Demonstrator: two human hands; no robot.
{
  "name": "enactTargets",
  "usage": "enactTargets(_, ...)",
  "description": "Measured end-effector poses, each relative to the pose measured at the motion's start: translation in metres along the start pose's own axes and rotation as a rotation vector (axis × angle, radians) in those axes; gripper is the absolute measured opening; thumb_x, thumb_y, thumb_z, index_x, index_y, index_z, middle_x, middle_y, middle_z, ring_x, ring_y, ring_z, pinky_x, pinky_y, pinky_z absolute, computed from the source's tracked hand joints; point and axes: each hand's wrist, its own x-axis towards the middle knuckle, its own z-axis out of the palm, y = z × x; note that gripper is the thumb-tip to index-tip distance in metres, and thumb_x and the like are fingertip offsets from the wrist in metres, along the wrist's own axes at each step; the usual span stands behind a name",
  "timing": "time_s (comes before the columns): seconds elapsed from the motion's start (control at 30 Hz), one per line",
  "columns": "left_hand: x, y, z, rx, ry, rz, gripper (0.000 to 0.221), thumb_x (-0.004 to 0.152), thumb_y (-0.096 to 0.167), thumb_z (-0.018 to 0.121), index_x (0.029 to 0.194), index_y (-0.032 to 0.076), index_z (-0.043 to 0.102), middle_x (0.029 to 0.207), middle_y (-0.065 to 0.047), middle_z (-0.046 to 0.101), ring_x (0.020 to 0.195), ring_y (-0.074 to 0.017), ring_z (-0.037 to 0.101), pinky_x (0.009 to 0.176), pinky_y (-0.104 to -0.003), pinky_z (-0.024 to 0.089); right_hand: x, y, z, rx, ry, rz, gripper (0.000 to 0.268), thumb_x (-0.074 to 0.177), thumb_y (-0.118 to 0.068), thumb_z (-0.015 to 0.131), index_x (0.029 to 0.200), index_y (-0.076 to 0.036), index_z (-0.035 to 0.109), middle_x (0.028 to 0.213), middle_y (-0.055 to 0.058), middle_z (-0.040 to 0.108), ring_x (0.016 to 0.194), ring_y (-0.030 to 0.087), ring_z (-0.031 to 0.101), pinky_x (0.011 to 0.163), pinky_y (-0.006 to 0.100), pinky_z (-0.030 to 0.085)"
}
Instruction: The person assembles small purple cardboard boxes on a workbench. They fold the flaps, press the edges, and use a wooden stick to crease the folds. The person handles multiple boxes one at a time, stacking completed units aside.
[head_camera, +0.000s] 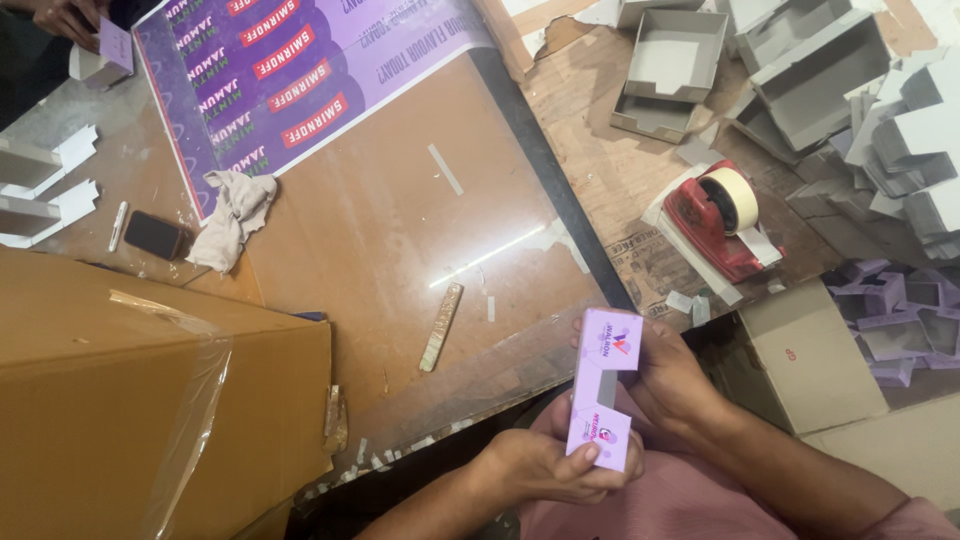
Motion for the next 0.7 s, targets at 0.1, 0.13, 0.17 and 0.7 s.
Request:
enactTargets(0.1,-0.004,0.000,-0.003,-0.039,-0.023,0.008,0.050,0.067,0.003,0.083,0.105,0.025,0.059,0.117,0.010,0.048,0.127,-0.0070,0.041,0.124,-0.059,0.021,-0.001,-0.003,0.002,-0.025,-0.020,0.008,0.039,0.104,-0.025,0.050,0.121,0.008,0.062,0.108,0.019,0.072,0.097,0.025,0.072,0.091,0.041,0.058)
enactTargets(0.13,-0.004,0.001,-0.004,-0.055,-0.025,0.024,0.050,0.066,0.003,0.082,0.104,0.025,0.059,0.117,0.009,0.048,0.127,-0.0079,0.041,0.123,-0.060,0.021,-0.002,-0.004,0.003,-0.040,-0.028,0.004,0.039,0.104,-0.025,0.050,0.120,0.008,0.063,0.107,0.019,0.072,0.097,0.025,0.072,0.091,0.041,0.058)
enactTargets(0.17,-0.005,0.001,-0.005,-0.071,-0.026,0.041,0.050,0.064,0.003,0.081,0.103,0.025,0.059,0.117,0.009,0.048,0.127,-0.0088,0.041,0.121,-0.061,0.021,-0.002,-0.005,0.003,-0.067,-0.033,0.010,0.037,0.104,-0.023,0.051,0.120,0.008,0.063,0.107,0.018,0.073,0.097,0.024,0.071,0.090,0.040,0.057)
enactTargets(0.7,-0.012,0.004,-0.011,-0.194,-0.035,-0.131,0.014,0.098,0.043,0.050,0.098,0.031,0.058,0.101,0.007,0.047,0.118,-0.0071,0.048,0.119,-0.066,0.020,-0.005,-0.004,-0.011,-0.160,-0.187,0.023,0.037,0.100,-0.006,0.048,0.134,0.004,0.058,0.118,0.013,0.071,0.107,0.017,0.068,0.101,0.038,0.052)
